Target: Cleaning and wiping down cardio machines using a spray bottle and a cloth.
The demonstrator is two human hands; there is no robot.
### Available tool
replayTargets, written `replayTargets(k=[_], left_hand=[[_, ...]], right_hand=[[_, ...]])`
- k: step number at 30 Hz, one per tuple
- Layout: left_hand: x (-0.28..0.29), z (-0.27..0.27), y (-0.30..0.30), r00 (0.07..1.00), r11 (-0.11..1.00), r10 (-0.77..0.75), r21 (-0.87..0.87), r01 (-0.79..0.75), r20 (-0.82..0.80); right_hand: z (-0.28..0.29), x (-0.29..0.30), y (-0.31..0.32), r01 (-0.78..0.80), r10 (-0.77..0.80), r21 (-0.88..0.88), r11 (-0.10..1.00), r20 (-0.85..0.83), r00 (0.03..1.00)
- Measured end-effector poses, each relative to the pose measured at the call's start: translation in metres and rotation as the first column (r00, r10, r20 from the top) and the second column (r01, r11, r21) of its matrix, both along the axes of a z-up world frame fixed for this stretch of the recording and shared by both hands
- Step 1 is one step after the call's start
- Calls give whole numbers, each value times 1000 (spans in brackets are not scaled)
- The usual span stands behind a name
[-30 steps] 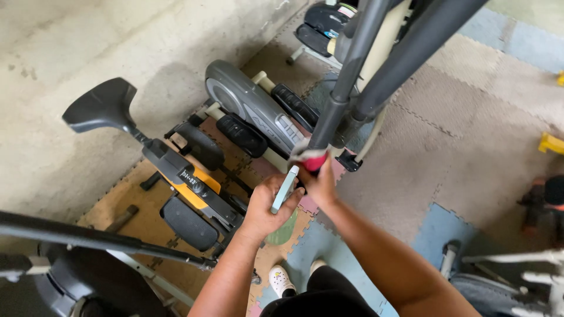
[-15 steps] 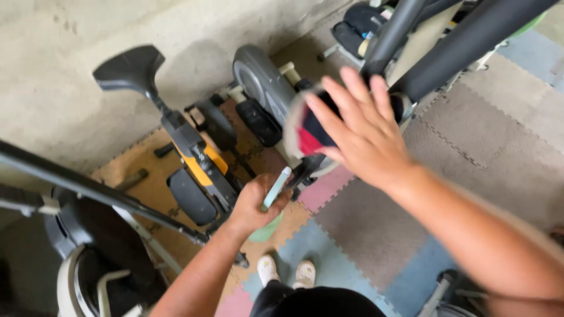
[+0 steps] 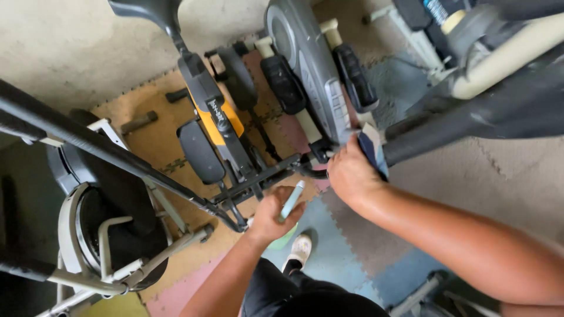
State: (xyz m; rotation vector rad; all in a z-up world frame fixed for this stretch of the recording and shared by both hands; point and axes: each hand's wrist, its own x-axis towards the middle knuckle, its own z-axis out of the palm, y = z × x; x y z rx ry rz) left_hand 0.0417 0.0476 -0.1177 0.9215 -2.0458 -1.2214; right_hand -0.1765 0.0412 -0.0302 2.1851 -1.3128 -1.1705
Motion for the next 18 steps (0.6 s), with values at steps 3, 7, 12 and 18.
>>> replayTargets(k=[3,7,12,18], left_hand=[[5,-17,-6,1000,997,-2,80,0,20],[7,-44,-21,999,995,14,99,-18,41],[9,-68,-33,995,994,-44,108,34,86],[20,-87,-34,999,998,-45,45,45,-13]], right_hand=[[-108,7,0,137,-138,81,987,11,990],[-198,22,-13,259,-264,199,945,-5,965],[-281,43,-26,412,-426,296,862,-21,905],[-381,29,-44,488,-506,133,863,196,840]])
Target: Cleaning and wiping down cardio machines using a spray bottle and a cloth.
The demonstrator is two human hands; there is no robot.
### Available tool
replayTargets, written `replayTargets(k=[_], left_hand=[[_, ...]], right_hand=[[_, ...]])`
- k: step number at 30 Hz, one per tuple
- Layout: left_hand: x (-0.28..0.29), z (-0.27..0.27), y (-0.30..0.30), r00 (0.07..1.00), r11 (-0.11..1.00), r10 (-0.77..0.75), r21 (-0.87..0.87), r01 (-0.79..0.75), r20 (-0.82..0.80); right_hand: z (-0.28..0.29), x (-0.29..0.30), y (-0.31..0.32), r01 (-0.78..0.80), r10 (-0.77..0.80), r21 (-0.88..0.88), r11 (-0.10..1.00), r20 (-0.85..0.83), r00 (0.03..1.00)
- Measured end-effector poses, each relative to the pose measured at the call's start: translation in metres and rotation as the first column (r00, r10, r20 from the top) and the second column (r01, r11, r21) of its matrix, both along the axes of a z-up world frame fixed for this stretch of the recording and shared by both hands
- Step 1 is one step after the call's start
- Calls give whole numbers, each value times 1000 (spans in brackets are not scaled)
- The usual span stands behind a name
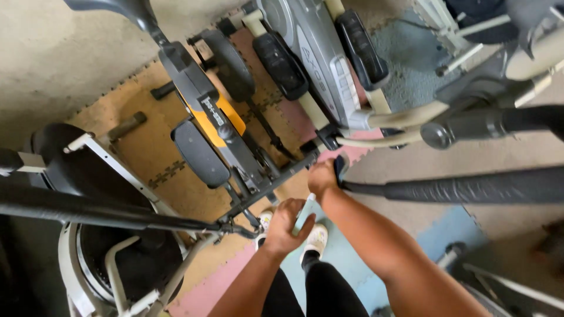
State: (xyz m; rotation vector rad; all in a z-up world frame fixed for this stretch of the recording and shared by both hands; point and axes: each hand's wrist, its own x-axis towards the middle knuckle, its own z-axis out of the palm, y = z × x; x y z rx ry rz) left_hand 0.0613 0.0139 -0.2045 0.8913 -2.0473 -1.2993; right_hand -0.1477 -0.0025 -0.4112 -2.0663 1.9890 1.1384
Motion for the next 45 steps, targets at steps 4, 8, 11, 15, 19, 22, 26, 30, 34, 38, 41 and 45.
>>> replayTargets(k=[4,8,11,15,19,22,26,30,34,38,41,45], left_hand=[[8,-3,4,999,999,-29,-36,28,-41],[19,16,15,997,998,-64,17,65,-32],[15,31,3,994,996,-90,5,90,-54],[13,42,-6,990,994,-106,-1,106,-94],[6,48,-17,987,994,-112,-29,109,-114],[1,49,-25,985,990,-123,-81,114,-120],[-2,47,-28,992,991,-120,-67,117,-49],[1,29,-28,987,986,-153,-67,150,-44],[8,19,-29,989,991,-130,-40,127,-74],[24,10,-28,995,993,-76,85,82,-69],[30,8,-31,996,986,-83,145,86,-32],[35,4,-28,992,977,-113,174,123,-63]], right_hand=[[42,-10,1,8,-7,-58,998,6,1000],[158,3,37,-54,60,88,995,-60,996],[251,1,48,-191,193,29,981,-125,973],[343,8,97,-311,358,-374,874,61,932],[346,-2,134,247,25,-443,862,524,851],[305,-15,155,851,-357,-186,492,848,392],[279,15,117,994,295,-82,76,954,56],[219,36,80,992,502,76,-98,865,-17],[142,44,68,974,476,85,-212,879,27],[69,54,58,951,441,147,-272,897,-13],[21,58,39,917,478,237,-319,876,-60],[0,66,24,902,408,218,-372,911,-52]])
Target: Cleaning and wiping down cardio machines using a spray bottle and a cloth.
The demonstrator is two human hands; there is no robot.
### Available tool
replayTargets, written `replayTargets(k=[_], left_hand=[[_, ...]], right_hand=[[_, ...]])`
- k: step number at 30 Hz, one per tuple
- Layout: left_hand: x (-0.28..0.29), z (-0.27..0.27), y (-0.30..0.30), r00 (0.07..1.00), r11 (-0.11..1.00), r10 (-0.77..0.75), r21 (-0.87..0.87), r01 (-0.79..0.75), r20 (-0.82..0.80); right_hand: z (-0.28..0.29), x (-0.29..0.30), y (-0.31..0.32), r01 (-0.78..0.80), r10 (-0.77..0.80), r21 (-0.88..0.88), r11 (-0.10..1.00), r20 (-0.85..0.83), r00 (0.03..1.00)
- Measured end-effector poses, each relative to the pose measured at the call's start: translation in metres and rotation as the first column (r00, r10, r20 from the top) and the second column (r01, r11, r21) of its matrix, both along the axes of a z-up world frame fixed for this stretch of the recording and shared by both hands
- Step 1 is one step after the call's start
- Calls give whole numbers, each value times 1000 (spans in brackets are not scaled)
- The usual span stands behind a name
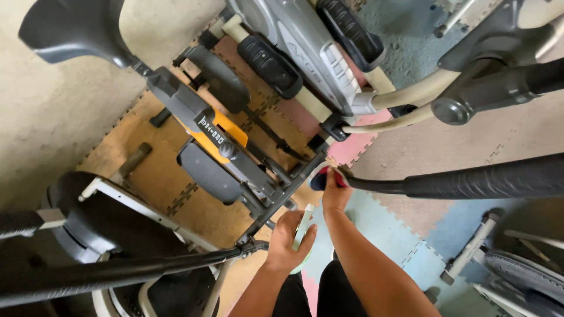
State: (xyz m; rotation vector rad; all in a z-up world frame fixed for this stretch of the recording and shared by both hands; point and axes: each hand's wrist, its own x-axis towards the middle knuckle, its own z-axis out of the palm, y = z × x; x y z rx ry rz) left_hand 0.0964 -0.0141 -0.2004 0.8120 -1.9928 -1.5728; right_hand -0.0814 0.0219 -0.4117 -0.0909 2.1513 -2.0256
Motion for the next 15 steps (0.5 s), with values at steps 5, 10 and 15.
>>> replayTargets(k=[5,10,15], left_hand=[[4,16,8,1000,998,25,-53,-25,-9],[-15,40,-7,998,979,-4,-206,-10,-67],[-29,78,-16,987,975,-114,-204,91,-109]], right_hand=[[-17,-3,33,-188,165,93,978,215,963],[63,-40,48,-258,261,-51,965,315,913],[219,-54,64,-291,289,86,953,34,957]])
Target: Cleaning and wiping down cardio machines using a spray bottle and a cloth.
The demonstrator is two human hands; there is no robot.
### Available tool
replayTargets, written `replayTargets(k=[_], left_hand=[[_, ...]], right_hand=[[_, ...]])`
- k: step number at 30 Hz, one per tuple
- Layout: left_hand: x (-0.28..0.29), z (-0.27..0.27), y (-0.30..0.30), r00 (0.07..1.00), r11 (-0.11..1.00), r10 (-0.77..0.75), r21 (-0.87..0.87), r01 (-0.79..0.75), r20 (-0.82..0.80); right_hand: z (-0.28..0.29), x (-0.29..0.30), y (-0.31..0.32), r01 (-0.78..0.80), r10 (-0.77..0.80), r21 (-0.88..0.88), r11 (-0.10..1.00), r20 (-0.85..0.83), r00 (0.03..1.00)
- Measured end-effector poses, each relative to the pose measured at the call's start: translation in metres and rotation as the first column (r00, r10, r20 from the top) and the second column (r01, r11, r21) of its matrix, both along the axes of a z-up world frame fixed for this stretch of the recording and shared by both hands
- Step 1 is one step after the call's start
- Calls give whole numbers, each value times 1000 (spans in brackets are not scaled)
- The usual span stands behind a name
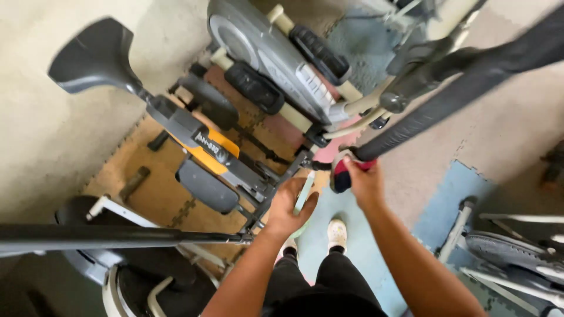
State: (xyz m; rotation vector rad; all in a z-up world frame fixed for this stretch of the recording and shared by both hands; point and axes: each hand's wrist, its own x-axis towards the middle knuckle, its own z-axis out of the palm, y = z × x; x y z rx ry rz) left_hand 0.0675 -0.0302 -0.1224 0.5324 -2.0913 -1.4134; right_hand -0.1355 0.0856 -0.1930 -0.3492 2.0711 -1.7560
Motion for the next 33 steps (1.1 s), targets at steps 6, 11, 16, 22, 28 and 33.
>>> replayTargets(k=[6,11,16,22,28,33], left_hand=[[-21,26,-10,983,987,-40,-163,11,-177],[-38,70,-14,981,992,-94,-100,78,-171],[-39,82,-14,983,989,-45,-143,20,-176],[-28,73,-7,986,987,-90,-141,70,-142],[-27,105,-9,987,984,-120,-143,104,-106],[-33,121,-8,967,976,-172,-165,142,-187]], right_hand=[[78,-16,43,50,-40,-387,921,35,999],[216,-15,21,-101,-32,-87,991,-890,455],[231,-1,-19,177,692,689,703,-720,54],[124,-24,-12,263,691,652,711,-575,-439],[258,-33,-32,547,866,671,500,-384,-320],[325,-66,-44,416,460,363,834,-874,-158]])
